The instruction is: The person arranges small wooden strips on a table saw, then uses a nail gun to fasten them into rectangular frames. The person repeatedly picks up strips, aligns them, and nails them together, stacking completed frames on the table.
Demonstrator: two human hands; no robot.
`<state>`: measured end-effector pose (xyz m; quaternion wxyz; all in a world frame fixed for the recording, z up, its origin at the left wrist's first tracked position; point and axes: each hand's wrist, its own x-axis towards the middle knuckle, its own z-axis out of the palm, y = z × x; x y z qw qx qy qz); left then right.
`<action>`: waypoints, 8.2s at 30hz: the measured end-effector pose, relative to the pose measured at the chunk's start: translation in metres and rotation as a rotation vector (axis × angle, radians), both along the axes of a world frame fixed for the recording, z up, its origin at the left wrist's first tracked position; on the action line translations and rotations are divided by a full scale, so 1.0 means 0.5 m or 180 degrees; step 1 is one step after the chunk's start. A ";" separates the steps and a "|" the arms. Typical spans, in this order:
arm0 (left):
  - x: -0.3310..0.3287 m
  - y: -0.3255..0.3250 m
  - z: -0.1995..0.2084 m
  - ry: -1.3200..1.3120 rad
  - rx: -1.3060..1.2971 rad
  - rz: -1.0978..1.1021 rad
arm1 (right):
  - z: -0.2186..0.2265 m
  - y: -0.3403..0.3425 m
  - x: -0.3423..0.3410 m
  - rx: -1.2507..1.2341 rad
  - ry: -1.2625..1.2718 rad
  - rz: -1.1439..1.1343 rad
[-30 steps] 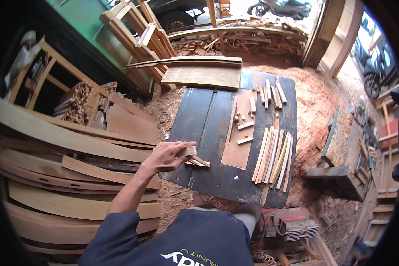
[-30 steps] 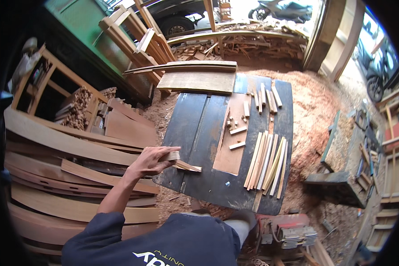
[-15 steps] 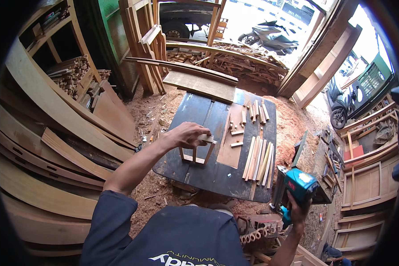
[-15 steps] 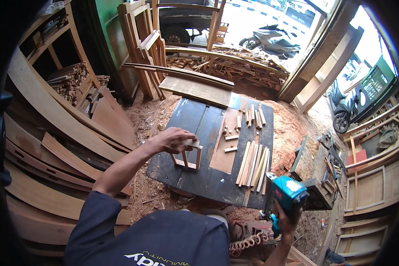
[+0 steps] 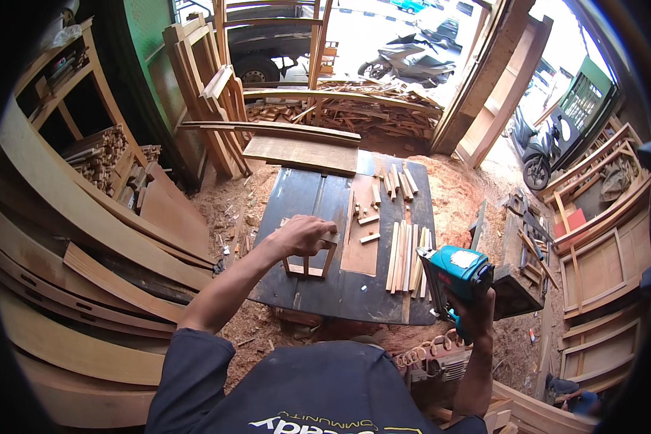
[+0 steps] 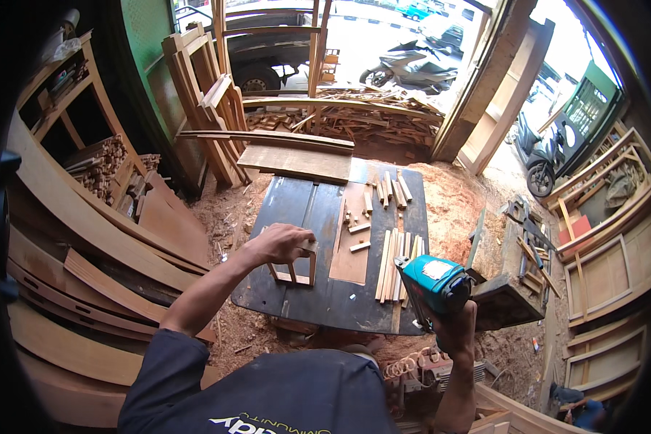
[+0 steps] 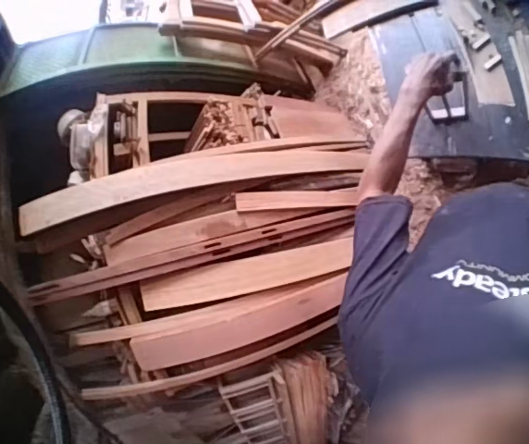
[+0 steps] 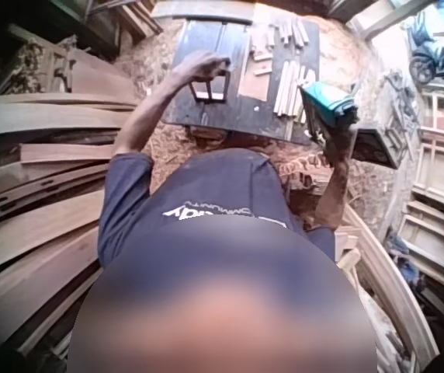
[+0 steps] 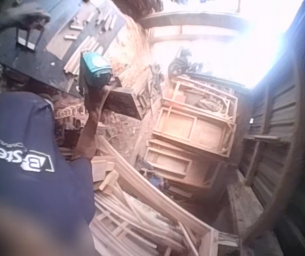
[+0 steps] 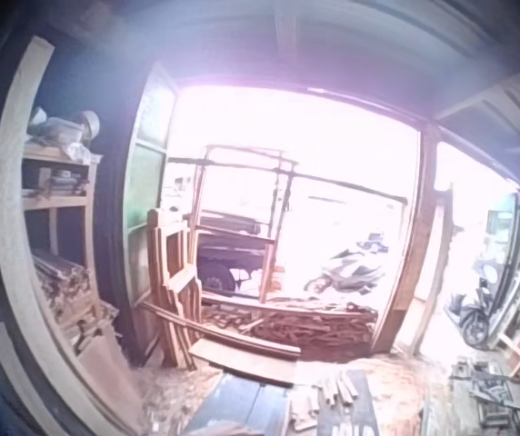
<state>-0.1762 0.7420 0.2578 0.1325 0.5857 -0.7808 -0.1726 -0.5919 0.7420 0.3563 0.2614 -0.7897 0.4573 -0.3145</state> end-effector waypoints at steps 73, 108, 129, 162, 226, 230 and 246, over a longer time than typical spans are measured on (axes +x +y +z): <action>-0.103 0.018 0.021 0.0468 0.0386 0.1480 | -0.107 -0.198 0.051 0.1585 0.0479 0.1001; -0.105 0.006 0.029 0.0551 0.0821 0.1937 | -0.105 -0.163 0.086 0.1621 0.0869 0.1152; -0.111 0.041 0.010 0.0436 0.0202 0.1746 | 0.135 -0.178 0.386 0.0881 0.1724 0.2160; -0.104 0.047 0.014 0.0348 0.0199 0.1460 | 0.138 -0.157 0.379 0.0913 0.1850 0.2074; -0.004 0.085 -0.246 0.4241 -0.1954 0.1205 | 0.060 -0.111 0.255 0.1368 0.1883 0.0775; -0.016 0.081 -0.254 0.4131 -0.2017 0.1199 | 0.078 -0.104 0.269 0.1585 0.2030 0.0563; -0.038 0.076 -0.253 0.3466 -0.2194 0.1214 | 0.092 -0.072 0.307 0.1393 0.1758 0.0926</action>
